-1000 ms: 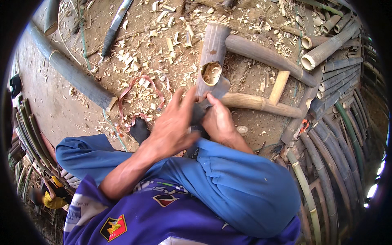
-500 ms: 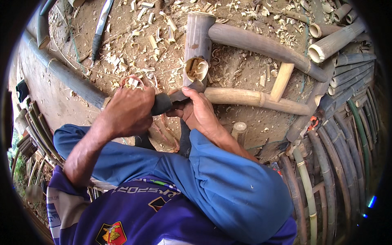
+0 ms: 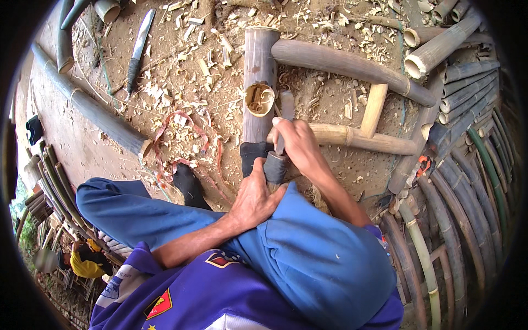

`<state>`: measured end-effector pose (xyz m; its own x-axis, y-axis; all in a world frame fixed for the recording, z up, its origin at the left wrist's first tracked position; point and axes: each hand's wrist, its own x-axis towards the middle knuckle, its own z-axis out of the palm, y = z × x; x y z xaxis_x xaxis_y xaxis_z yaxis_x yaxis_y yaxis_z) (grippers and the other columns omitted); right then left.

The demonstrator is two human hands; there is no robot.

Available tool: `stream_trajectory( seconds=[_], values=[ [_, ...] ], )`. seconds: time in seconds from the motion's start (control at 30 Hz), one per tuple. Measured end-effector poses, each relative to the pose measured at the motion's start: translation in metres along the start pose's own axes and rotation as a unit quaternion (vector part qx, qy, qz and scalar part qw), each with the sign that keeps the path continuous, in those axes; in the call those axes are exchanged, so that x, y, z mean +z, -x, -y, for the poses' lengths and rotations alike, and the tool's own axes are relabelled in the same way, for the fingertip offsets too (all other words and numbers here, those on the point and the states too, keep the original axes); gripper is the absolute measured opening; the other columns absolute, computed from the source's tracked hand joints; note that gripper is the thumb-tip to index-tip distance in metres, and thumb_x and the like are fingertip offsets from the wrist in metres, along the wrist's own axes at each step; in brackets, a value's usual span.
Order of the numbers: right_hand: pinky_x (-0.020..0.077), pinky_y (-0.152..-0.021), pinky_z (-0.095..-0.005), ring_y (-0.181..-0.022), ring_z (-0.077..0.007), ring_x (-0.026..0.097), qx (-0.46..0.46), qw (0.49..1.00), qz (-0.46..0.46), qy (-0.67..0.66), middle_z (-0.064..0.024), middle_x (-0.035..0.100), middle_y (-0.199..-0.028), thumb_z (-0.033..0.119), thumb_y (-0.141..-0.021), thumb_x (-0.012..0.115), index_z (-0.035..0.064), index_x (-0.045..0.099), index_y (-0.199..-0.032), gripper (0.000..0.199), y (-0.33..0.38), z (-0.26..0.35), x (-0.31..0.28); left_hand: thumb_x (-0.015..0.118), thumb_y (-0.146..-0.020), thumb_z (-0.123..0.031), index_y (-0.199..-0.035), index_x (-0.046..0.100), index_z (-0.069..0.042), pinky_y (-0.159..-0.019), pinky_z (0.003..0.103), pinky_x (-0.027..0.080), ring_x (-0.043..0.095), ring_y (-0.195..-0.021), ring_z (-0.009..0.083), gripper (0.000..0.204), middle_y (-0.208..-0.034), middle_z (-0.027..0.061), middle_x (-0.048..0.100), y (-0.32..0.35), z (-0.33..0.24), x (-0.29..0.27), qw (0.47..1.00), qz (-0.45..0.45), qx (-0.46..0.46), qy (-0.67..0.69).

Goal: The person shapes and carves bamboo poles while sitting on the ground, using a knife to hollow out joints and a brush to clean off wood shavings.

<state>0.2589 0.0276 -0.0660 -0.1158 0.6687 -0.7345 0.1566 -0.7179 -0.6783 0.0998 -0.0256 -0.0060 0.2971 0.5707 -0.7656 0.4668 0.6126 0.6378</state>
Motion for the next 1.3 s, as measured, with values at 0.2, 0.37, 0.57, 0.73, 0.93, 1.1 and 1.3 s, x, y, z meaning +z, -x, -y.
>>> stream_trajectory(
  seconds=[0.2, 0.37, 0.57, 0.73, 0.93, 1.1, 1.3],
  values=[
    [0.0482, -0.066, -0.0359, -0.066, -0.0192, 0.059, -0.175, 0.966, -0.178, 0.064, -0.0067, 0.06, -0.068, 0.034, -0.096, 0.064, 0.0007, 0.059, -0.082, 0.036, -0.007, 0.066, -0.033, 0.077, -0.085, -0.034, -0.149, 0.029, 0.002, -0.105, 0.046, 0.042, 0.047, -0.129, 0.0383, 0.088, -0.141, 0.0281, 0.043, -0.032, -0.053, -0.055, 0.967, -0.019, 0.243, -0.081],
    [0.0496, -0.073, -0.0478, -0.078, -0.0375, 0.068, -0.112, 0.834, -0.36, 0.403, -0.0178, 0.066, -0.073, 0.063, -0.086, 0.061, 0.0027, 0.064, -0.087, 0.061, -0.128, 0.141, -0.161, 0.088, -0.064, -0.052, -0.152, 0.021, 0.0, -0.104, 0.043, 0.039, 0.046, -0.126, 0.0307, 0.123, -0.142, 0.0189, 0.04, -0.001, -0.164, -0.105, 0.83, 0.241, 0.365, 0.346],
    [0.0463, -0.064, -0.0455, -0.071, -0.0263, 0.063, -0.016, 0.797, -0.328, 0.507, -0.01, 0.065, -0.076, 0.053, -0.089, 0.065, 0.0024, 0.064, -0.091, 0.051, -0.211, 0.138, -0.199, 0.068, -0.072, -0.08, -0.147, 0.031, 0.006, -0.096, 0.045, 0.049, 0.059, -0.113, 0.0324, 0.12, -0.133, 0.0303, 0.051, -0.031, -0.199, -0.083, 0.66, 0.37, 0.558, 0.341],
    [0.0389, -0.05, -0.041, -0.054, -0.0196, 0.045, -0.334, 0.633, -0.472, 0.515, -0.0014, 0.051, -0.065, 0.045, -0.102, 0.051, 0.0066, 0.06, -0.104, 0.039, -0.237, 0.134, -0.107, 0.062, -0.081, -0.077, -0.143, 0.036, 0.008, -0.098, 0.04, 0.047, 0.058, -0.114, 0.029, 0.108, -0.132, 0.0255, 0.053, 0.004, -0.199, -0.079, 0.705, 0.307, 0.388, 0.508],
    [0.0346, -0.045, -0.0369, -0.049, -0.0147, 0.045, -0.148, 0.876, -0.297, 0.351, 0.0003, 0.048, -0.058, 0.037, -0.093, 0.06, 0.0093, 0.058, -0.068, 0.037, -0.254, 0.123, -0.059, 0.073, -0.086, -0.008, -0.136, 0.047, -0.001, -0.098, 0.039, 0.049, 0.058, -0.114, 0.022, 0.056, -0.128, 0.0128, 0.057, -0.019, -0.157, -0.094, 0.943, 0.065, 0.305, 0.119],
    [0.038, -0.045, -0.0305, -0.05, -0.0132, 0.05, -0.136, 0.971, -0.105, -0.163, -0.0024, 0.053, -0.06, 0.039, -0.096, 0.057, 0.0071, 0.057, -0.075, 0.038, -0.18, 0.137, -0.041, 0.069, -0.078, 0.001, -0.141, 0.045, -0.005, -0.106, 0.045, 0.043, 0.051, -0.126, 0.0349, 0.067, -0.137, 0.0191, 0.049, -0.067, -0.108, -0.117, 0.876, -0.241, 0.371, -0.192],
    [0.0353, -0.038, -0.0273, -0.039, -0.0138, 0.039, -0.092, 0.823, 0.256, -0.499, -0.0015, 0.046, -0.056, 0.062, -0.099, 0.037, 0.0044, 0.055, -0.078, 0.064, 0.051, 0.059, -0.014, 0.066, -0.078, -0.003, -0.136, 0.053, -0.011, -0.116, 0.049, 0.031, 0.046, -0.133, 0.0338, 0.06, -0.136, 0.0155, 0.051, -0.088, -0.101, -0.07, 0.703, -0.202, 0.589, -0.345]
  ],
)
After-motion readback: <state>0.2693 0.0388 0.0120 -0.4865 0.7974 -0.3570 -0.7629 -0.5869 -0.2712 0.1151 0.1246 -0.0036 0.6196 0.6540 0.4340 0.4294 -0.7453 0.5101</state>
